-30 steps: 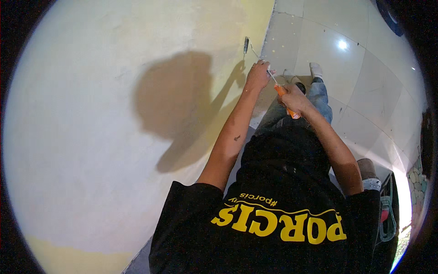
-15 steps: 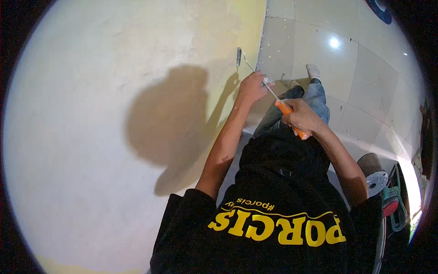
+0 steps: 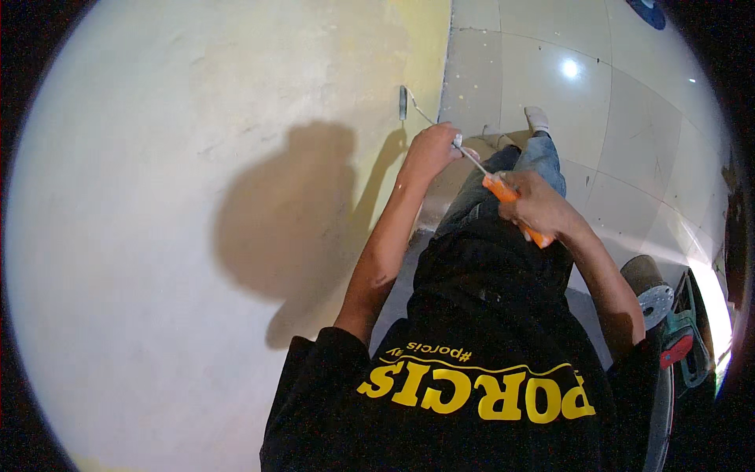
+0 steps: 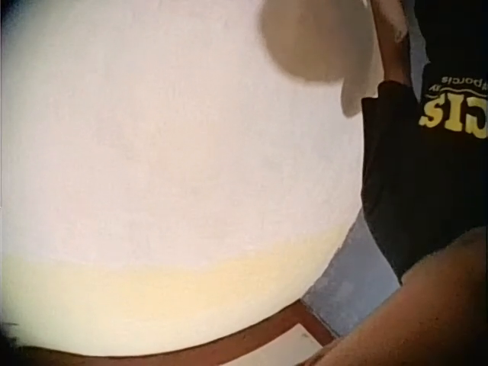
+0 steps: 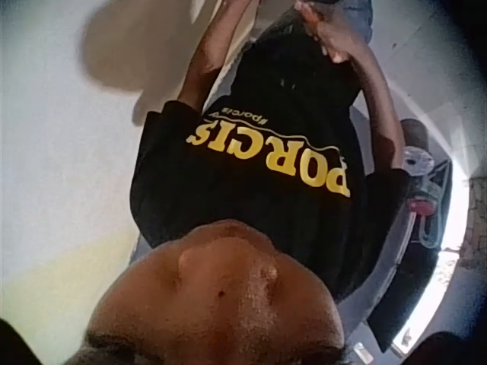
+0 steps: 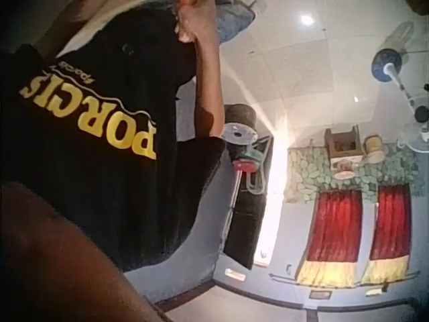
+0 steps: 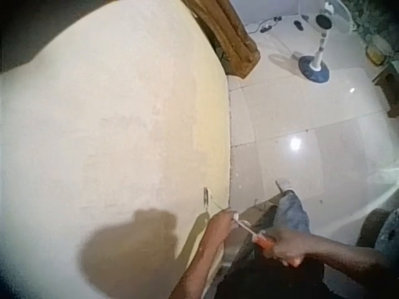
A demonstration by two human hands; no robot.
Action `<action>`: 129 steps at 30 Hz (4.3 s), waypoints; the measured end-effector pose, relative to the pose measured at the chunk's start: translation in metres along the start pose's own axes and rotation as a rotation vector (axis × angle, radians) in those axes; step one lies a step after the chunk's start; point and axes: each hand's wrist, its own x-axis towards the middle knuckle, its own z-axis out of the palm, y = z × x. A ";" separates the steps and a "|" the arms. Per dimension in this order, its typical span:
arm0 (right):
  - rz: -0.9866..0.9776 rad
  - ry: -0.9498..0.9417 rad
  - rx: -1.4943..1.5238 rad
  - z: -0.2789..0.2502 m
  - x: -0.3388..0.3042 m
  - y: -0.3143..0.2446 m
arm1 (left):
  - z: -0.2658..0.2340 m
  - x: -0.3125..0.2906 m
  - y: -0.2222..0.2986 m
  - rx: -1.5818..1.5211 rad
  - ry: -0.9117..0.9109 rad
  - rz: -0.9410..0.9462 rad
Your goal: Apply yellow paint to a wall using a roller.
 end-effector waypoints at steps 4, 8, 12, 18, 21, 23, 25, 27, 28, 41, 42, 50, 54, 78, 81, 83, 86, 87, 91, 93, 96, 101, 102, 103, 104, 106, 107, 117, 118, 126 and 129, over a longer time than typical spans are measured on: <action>-0.068 0.128 -0.095 0.001 0.018 0.004 | 0.007 0.020 -0.011 0.095 0.016 -0.004; -0.015 0.082 -0.059 -0.008 -0.006 -0.004 | -0.006 0.021 0.004 0.104 -0.003 -0.021; 0.036 0.111 -0.035 0.002 -0.030 -0.017 | -0.022 0.004 0.023 0.072 0.011 0.018; 0.000 0.067 -0.002 0.009 -0.048 -0.018 | -0.023 -0.009 0.032 -0.026 0.118 0.004; 0.047 0.113 -0.064 0.015 -0.035 -0.024 | -0.020 -0.010 0.020 -0.085 0.140 0.000; -0.019 0.080 -0.036 0.023 -0.021 -0.032 | -0.019 -0.011 0.012 -0.067 0.128 -0.104; -0.033 0.107 -0.064 0.027 -0.017 -0.039 | -0.021 -0.015 0.012 -0.092 0.164 -0.124; 0.018 0.096 -0.087 0.022 -0.022 -0.044 | -0.028 -0.016 0.020 -0.123 0.172 -0.122; -0.013 0.080 -0.056 0.014 -0.029 -0.044 | -0.032 -0.014 0.027 -0.073 0.198 -0.136; 0.059 -0.061 -0.048 -0.030 -0.034 -0.062 | -0.065 0.002 0.037 0.042 -0.031 -0.183; 0.061 -0.082 -0.043 -0.040 -0.049 -0.064 | -0.071 0.001 0.046 0.021 -0.038 -0.120; 0.042 -0.032 -0.095 -0.050 -0.011 -0.069 | -0.057 0.030 0.033 0.009 0.021 -0.125; 0.033 -0.058 -0.033 -0.066 -0.033 -0.067 | -0.064 0.027 0.039 -0.044 -0.046 -0.128; 0.001 -0.084 -0.063 -0.089 -0.038 -0.101 | -0.087 0.054 0.043 -0.013 -0.039 -0.162; -0.039 -0.079 -0.113 -0.095 -0.042 -0.097 | -0.086 0.047 0.049 0.001 0.005 -0.160; -0.013 -0.066 -0.149 -0.097 -0.030 -0.096 | -0.084 0.061 0.048 0.044 -0.013 -0.210; 0.044 -0.044 -0.234 -0.103 -0.013 -0.095 | -0.082 0.083 0.044 0.081 0.001 -0.214; 0.039 -0.042 -0.213 -0.107 -0.014 -0.094 | -0.082 0.085 0.043 0.070 -0.024 -0.207; -0.134 0.037 -0.269 -0.130 -0.031 -0.091 | -0.082 0.085 0.043 0.078 -0.037 -0.180; -0.052 -0.056 -0.193 -0.128 -0.032 -0.092 | -0.078 0.077 0.045 -0.009 -0.006 -0.195; 0.055 -0.059 -0.248 -0.111 -0.017 -0.097 | -0.070 0.080 0.043 0.043 0.064 -0.162; 0.072 -0.048 -0.296 -0.112 -0.019 -0.089 | -0.063 0.071 0.040 0.069 0.087 -0.165; 0.002 -0.063 -0.280 -0.116 -0.019 -0.087 | -0.063 0.071 0.039 0.035 0.134 -0.081; -0.024 -0.036 -0.325 -0.120 -0.019 -0.087 | -0.063 0.074 0.037 0.059 0.086 -0.160; -0.066 -0.079 -0.261 -0.120 -0.017 -0.086 | -0.062 0.075 0.037 0.053 0.056 -0.209; 0.136 -0.048 -0.225 -0.118 -0.010 -0.086 | -0.061 0.080 0.035 0.046 0.035 -0.252; 0.143 -0.077 -0.224 -0.114 -0.007 -0.086 | -0.059 0.081 0.035 0.063 0.078 -0.219; -0.049 -0.078 -0.180 -0.130 -0.023 -0.093 | -0.065 0.078 0.043 -0.007 0.083 -0.225; 0.066 -0.087 -0.230 -0.128 -0.015 -0.098 | -0.065 0.084 0.042 0.033 0.071 -0.286; -0.069 -0.072 -0.189 -0.133 -0.028 -0.089 | -0.064 0.072 0.051 -0.008 0.166 -0.117; -0.096 -0.057 -0.218 -0.132 -0.016 -0.083 | -0.060 0.081 0.044 0.012 0.143 -0.154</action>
